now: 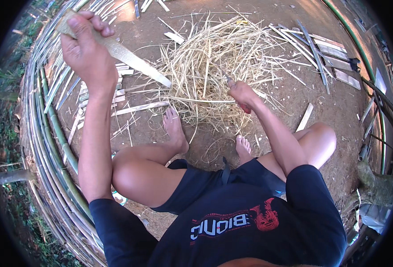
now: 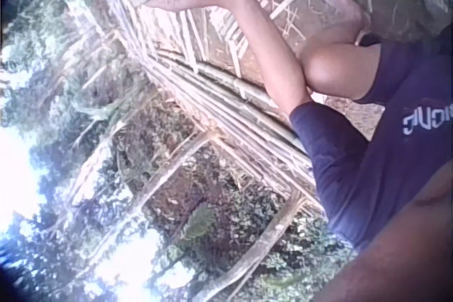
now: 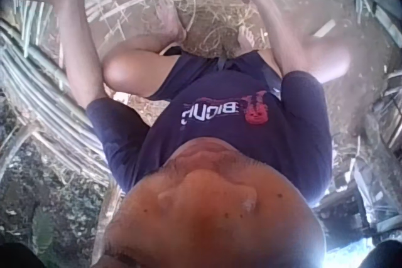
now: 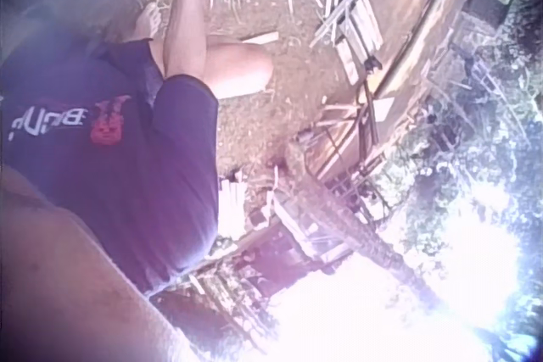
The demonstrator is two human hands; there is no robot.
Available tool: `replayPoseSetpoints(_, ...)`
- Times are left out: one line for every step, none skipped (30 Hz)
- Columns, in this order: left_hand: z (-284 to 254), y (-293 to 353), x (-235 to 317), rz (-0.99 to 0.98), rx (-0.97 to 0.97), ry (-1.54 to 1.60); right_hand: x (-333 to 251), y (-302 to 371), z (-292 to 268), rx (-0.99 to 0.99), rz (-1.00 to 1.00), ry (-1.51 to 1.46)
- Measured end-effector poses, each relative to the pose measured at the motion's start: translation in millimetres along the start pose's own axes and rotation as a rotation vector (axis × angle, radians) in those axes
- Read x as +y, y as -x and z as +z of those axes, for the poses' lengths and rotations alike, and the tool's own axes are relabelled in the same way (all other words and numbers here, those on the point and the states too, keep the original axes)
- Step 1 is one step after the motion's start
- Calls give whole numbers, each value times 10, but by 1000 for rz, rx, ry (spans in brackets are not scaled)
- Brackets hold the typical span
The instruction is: The person sits on the ground and uses a machete to split long bamboo poles into thin strips. They hold the bamboo with one hand and strike it with the machete to separate the layers, occasionally using a metal bar to assist in splitting. The resulting strips are placed on the ground.
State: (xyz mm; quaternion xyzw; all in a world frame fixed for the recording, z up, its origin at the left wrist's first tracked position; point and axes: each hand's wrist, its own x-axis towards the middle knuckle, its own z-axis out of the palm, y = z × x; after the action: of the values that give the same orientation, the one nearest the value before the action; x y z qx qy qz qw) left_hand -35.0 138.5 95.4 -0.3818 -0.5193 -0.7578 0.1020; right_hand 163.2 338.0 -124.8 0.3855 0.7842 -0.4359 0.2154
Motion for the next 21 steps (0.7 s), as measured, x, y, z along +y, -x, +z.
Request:
replayPoseSetpoints(5,-22,40,0,18,6,-9,38,107,118,-61,-103)
replayPoseSetpoints(-10,-43,92,0,36,0,-25,50,275,227,-127,-207)
replayPoseSetpoints(-27,-74,133,-1,54,-5,-46,79,424,336,-192,-312)
replayPoseSetpoints(-99,-123,181,46,58,-4,-160,216,544,259,-228,-417)
replayPoseSetpoints(-59,-142,218,49,54,0,-66,180,709,276,-254,-398)
replayPoseSetpoints(11,-166,274,53,50,6,117,21,949,294,-279,-378)
replayPoseSetpoints(49,-181,355,56,47,-2,250,-125,1169,300,-307,-361)
replayPoseSetpoints(77,-193,434,56,53,-32,377,-227,1284,187,-252,-300)
replayPoseSetpoints(79,-225,492,71,40,-23,541,-317,1341,81,-195,-241)
replayPoseSetpoints(37,-269,551,83,26,-20,537,-283,1359,-33,-140,-182)
replayPoseSetpoints(-2,-319,615,96,11,-16,515,-260,1385,-45,-98,-338)
replayPoseSetpoints(-35,-375,694,122,0,-5,506,-235,1396,-58,-54,-494)
replayPoseSetpoints(-58,-401,766,149,-40,-26,525,-177,1369,-76,0,-627)
replayPoseSetpoints(-50,-434,876,168,-88,-49,450,-191,1327,-95,20,-700)
replayPoseSetpoints(-42,-433,950,186,-137,-72,435,-113,1339,-97,18,-746)
replayPoseSetpoints(-15,-420,917,198,-111,-7,310,-14,1186,-74,7,-793)
replayPoseSetpoints(64,-365,819,152,-95,11,287,78,1050,-45,6,-845)
replayPoseSetpoints(146,-273,675,104,-79,29,346,76,953,-45,9,-818)
replayPoseSetpoints(161,-188,659,76,-57,9,259,142,948,-21,-16,-843)
replayPoseSetpoints(172,-30,367,51,-85,-42,204,207,931,21,-33,-868)
replayPoseSetpoints(130,101,97,27,-110,-106,125,294,928,51,-56,-891)
